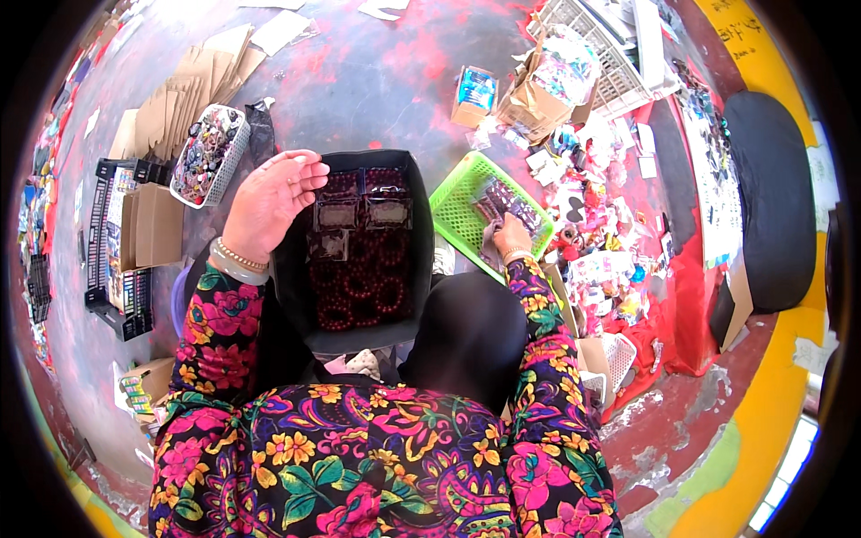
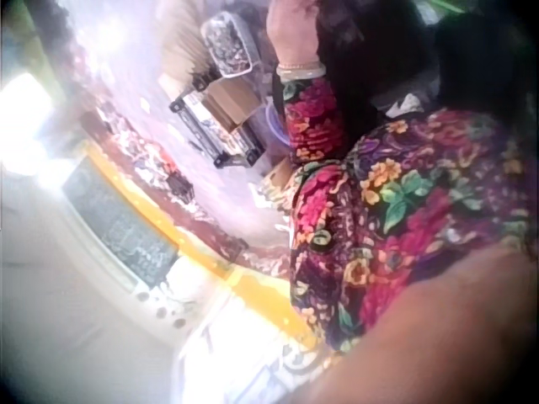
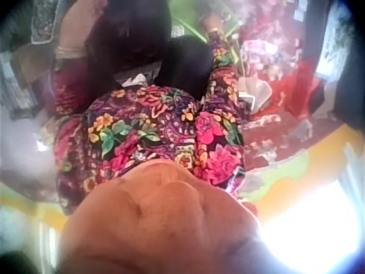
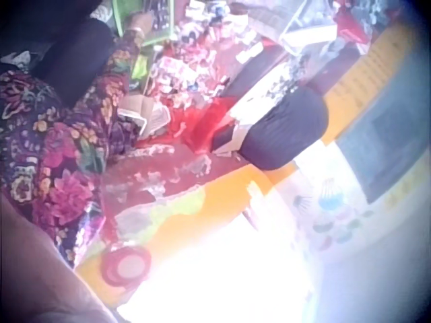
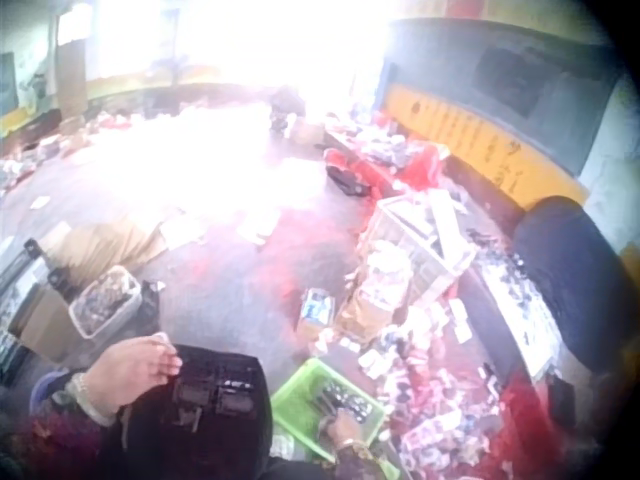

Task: The person sits on the floor and wipes red beaded bracelets with a cloth. They pick up bracelets from a black bin, clean them, and place them into small plastic bags, which are then put into a green basket.

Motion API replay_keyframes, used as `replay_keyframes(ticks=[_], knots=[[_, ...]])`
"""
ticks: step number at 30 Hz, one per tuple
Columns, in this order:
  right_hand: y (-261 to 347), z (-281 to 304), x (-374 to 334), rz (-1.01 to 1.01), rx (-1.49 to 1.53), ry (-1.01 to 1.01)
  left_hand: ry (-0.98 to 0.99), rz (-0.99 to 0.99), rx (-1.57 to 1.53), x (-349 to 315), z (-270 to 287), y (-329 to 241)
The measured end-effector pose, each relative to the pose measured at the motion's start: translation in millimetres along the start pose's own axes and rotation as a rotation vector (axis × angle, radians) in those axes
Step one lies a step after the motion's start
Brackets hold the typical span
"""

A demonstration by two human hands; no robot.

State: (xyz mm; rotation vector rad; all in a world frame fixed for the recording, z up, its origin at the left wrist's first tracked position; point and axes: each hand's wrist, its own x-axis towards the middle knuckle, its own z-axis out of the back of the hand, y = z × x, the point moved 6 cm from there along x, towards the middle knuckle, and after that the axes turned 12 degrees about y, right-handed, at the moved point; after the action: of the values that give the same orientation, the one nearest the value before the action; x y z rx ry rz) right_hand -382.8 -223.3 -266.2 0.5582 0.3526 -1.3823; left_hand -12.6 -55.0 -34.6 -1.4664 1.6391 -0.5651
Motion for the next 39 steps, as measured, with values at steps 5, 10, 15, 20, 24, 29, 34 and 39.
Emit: replay_keyframes(ticks=[5,10,15,20,24,29,34,39], knots=[[5,-20,42,-0.068,-0.108,0.132,0.015,0.004,0.058,1,-15,-8],[9,-30,58,-0.127,-0.132,0.066,-0.033,0.083,0.121,0,-8,-3],[6,-33,65,-0.100,-0.137,0.054,-0.069,0.119,0.143,1,0,6],[6,-12,47,-0.030,0.038,-0.098,-0.040,0.144,0.158,2,-9,11],[0,25,34,0.102,0.293,-0.196,0.046,0.133,0.168,8,-17,19],[82,103,-46,0.553,1.449,0.415,0.143,0.055,0.158,12,-34,24],[168,167,-128,0.842,1.513,0.653,0.450,-0.133,-0.104,28,-64,23],[232,170,-176,0.883,1.295,0.757,0.632,-0.144,-0.527,15,-79,8]])
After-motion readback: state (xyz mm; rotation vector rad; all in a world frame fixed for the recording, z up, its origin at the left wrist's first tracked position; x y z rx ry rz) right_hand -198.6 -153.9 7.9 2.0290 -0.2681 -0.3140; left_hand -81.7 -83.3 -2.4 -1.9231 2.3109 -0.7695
